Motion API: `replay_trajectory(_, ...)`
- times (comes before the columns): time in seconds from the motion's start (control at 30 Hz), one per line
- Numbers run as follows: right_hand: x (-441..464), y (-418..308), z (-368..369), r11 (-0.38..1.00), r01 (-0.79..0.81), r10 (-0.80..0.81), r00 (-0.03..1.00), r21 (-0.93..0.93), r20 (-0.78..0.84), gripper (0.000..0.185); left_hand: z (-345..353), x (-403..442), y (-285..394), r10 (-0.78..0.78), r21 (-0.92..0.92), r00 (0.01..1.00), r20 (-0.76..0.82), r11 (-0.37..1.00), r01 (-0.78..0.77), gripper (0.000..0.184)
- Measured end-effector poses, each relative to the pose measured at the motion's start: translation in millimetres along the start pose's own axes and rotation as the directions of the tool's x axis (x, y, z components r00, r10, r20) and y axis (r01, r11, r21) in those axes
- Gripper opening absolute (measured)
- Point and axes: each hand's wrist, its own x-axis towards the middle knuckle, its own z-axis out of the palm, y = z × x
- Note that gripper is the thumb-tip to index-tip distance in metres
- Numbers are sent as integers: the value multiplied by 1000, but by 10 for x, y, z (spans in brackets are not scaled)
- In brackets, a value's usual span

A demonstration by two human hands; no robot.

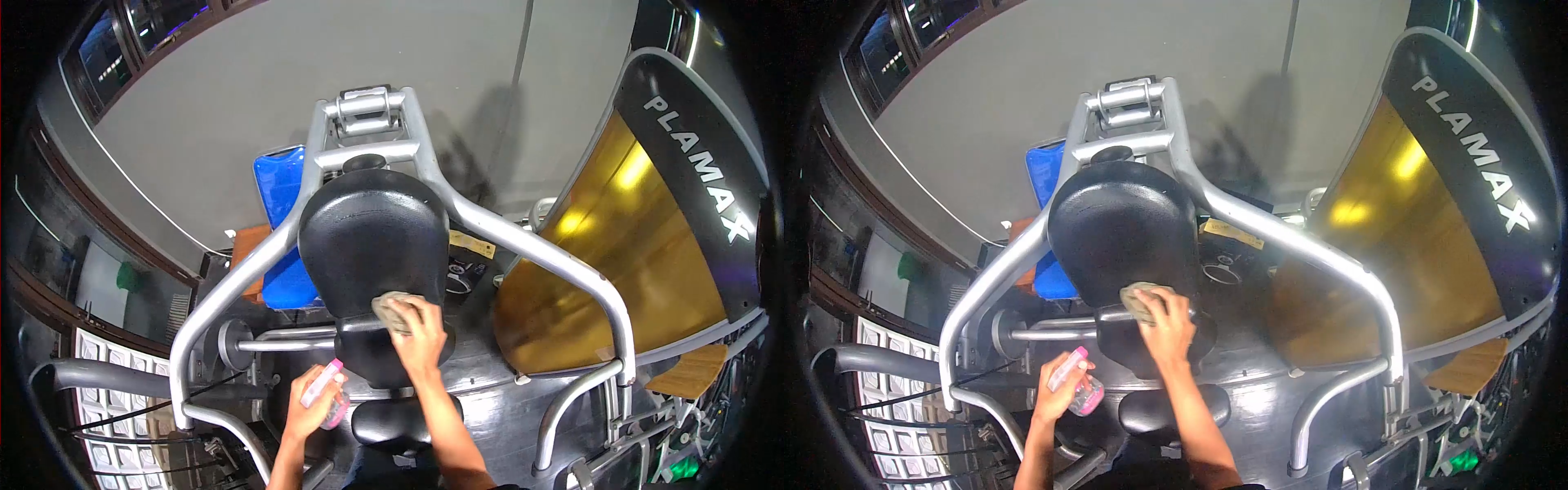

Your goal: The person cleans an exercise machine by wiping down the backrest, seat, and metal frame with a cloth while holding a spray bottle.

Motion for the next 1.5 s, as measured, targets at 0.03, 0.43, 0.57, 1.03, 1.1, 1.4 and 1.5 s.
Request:
replay_trajectory(0.03,-9,107,-95,998,-57,57,997,9,-44,56,65,-46,-9,-31,-58,999,-30,998,29,24)
replay_trajectory(0.43,764,491,-415,813,-229,324,942,535,-90,32,682,-199,159,-149,-144,980,-135,981,130,24)
replay_trajectory(0.57,774,604,-415,796,-251,318,948,550,-29,32,760,-116,207,-130,-128,982,-133,985,113,25)
replay_trajectory(1.03,110,1011,-244,467,-783,745,598,410,295,47,798,-88,11,-132,-78,987,-87,989,126,32)
replay_trajectory(1.1,234,943,-272,486,-696,721,661,529,208,43,804,-106,23,-126,-99,987,-99,988,116,32)
replay_trajectory(1.4,147,794,-97,390,-620,746,646,681,161,48,683,-366,60,-101,-145,990,-96,986,86,33)
replay_trajectory(1.5,-99,909,46,252,-686,799,546,683,253,51,624,-443,-42,-90,-137,991,-100,988,76,34)
